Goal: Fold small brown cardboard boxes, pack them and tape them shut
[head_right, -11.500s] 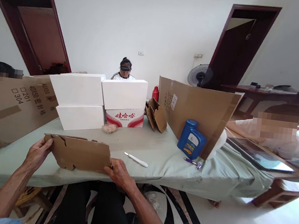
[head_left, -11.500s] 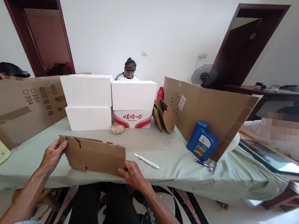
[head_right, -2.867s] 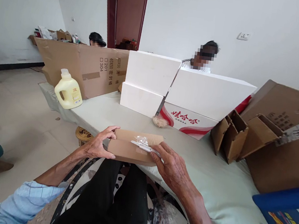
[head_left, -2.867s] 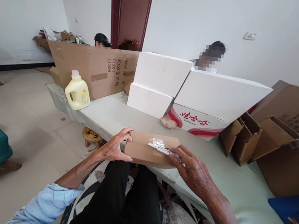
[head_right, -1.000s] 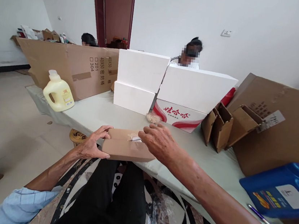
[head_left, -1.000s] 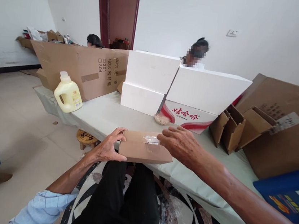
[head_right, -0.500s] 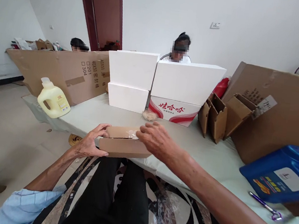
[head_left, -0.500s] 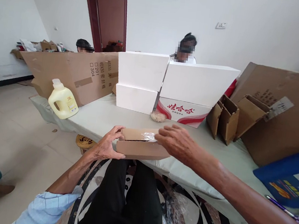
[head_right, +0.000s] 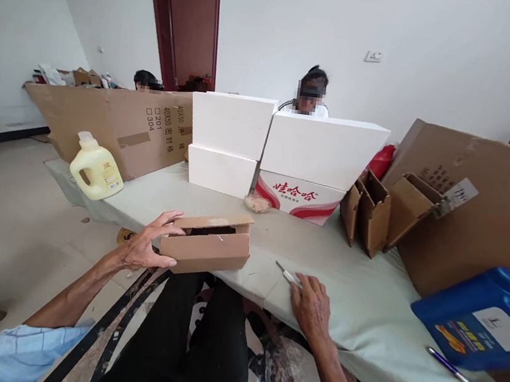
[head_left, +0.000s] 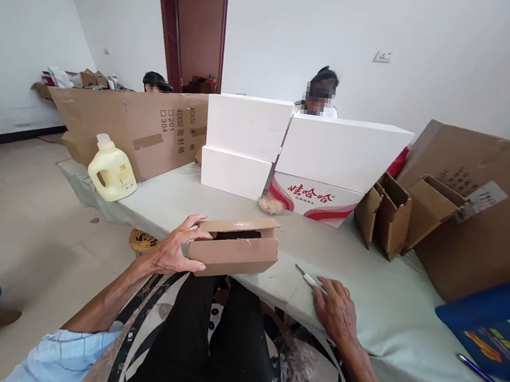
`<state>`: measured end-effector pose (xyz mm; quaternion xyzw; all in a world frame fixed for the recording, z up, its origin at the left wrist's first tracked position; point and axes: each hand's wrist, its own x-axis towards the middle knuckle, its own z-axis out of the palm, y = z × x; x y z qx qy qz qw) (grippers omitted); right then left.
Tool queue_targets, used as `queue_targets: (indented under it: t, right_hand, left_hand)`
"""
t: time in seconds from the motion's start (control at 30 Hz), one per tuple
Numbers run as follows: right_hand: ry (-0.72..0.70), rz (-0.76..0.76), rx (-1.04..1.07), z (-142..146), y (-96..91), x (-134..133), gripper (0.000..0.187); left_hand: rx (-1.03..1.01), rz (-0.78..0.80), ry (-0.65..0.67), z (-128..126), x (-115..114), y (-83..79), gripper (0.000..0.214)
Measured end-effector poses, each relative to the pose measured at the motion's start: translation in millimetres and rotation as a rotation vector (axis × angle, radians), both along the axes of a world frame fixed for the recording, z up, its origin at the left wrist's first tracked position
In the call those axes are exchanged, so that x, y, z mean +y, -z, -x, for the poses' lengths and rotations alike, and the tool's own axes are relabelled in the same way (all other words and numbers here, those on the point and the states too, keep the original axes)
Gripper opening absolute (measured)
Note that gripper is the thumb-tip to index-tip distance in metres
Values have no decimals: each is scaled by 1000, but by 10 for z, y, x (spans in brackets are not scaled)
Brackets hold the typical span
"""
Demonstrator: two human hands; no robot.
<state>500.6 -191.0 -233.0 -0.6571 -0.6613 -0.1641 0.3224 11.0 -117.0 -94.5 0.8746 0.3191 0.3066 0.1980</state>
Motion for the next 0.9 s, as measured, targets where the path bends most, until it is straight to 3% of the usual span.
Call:
queue_targets:
  t: [0.1, 0.2, 0.33, 0.43, 0.53, 0.7, 0.9]
  right_hand:
    - [-113, -123, 127, 270, -231, 105, 33]
    - [-290, -242, 241, 675, -631, 169, 25]
    - [-488, -316, 176, 1200, -1163, 154, 25]
    - [-573, -313, 107, 1421, -1415, 148, 29]
    - [-603, -261, 100, 1505, -1512, 181, 29]
    - [-640, -134, 154, 1559, -1486, 217, 24]
    - [-608, 9, 539, 1683, -1501, 103, 32]
  left_hand:
    - [10, 10, 5, 41, 8, -37, 83]
    - [4, 36, 24, 58, 8, -82, 92]
    - [-18, 57, 28, 37, -15, -157, 84]
    - [-14, 39, 18, 13, -39, -200, 69]
    - [7, -1, 15, -6, -54, -215, 58]
    - [34, -123, -13, -30, -47, -236, 44]
    - [148, -383, -6, -141, -142, -332, 25]
